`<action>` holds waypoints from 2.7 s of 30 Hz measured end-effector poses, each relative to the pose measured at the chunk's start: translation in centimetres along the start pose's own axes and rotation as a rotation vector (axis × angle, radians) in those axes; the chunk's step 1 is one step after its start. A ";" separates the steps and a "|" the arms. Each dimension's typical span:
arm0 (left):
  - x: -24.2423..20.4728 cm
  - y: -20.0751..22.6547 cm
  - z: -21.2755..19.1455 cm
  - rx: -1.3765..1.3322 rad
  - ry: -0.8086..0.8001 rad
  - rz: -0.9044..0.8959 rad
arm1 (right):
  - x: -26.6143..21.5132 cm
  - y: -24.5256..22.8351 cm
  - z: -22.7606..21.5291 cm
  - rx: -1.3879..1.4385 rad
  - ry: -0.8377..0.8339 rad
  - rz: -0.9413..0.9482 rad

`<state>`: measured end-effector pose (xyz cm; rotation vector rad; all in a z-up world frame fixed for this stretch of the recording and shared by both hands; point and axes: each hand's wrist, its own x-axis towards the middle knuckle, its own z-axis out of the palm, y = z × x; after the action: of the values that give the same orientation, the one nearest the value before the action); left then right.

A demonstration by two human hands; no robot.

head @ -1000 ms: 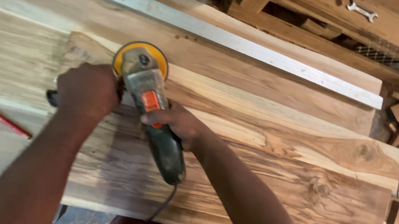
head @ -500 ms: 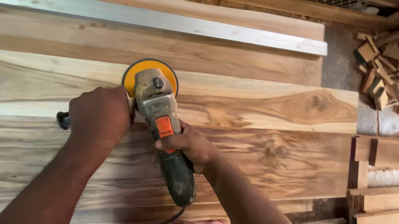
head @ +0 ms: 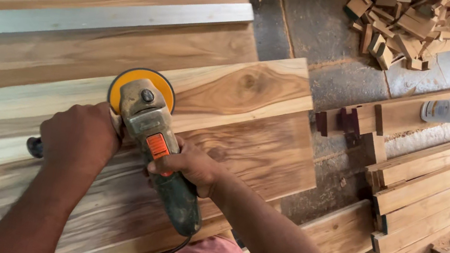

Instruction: The person uses an angle grinder with a sanding disc to smooth the surface of a wooden plank. They move the tool back and forth across the plank, generating wood dust.

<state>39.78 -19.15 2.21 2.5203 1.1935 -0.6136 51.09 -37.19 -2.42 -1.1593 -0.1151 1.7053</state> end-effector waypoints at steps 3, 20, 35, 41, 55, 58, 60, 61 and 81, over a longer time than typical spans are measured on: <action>0.6 3.8 0.2 0.024 0.028 0.047 | -1.8 -1.0 -2.8 0.002 0.021 -0.023; 3.7 21.4 0.9 0.090 0.127 0.343 | -11.0 -3.3 -15.6 0.183 0.180 -0.165; 2.5 29.8 2.9 0.175 0.167 0.523 | -16.9 -0.1 -19.6 0.384 0.226 -0.238; 1.2 27.4 0.8 0.240 0.101 0.427 | -15.4 0.5 -18.3 0.440 0.107 -0.189; 1.7 30.7 1.0 0.286 0.140 0.514 | -16.5 1.1 -19.3 0.595 0.094 -0.274; 1.1 30.0 0.4 0.310 0.103 0.483 | -16.3 1.7 -18.9 0.592 0.080 -0.242; 0.2 28.7 0.2 0.330 0.065 0.448 | -16.0 2.6 -18.2 0.591 0.058 -0.192; -0.3 28.0 0.1 0.339 0.041 0.424 | -15.9 2.9 -17.9 0.591 0.048 -0.167; -0.4 24.9 0.2 0.329 0.056 0.350 | -13.8 3.1 -15.8 0.485 -0.017 -0.214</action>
<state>59.01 -34.83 4.08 2.9414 0.6803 -0.6973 60.71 -56.03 -3.80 -0.7420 0.1538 1.4467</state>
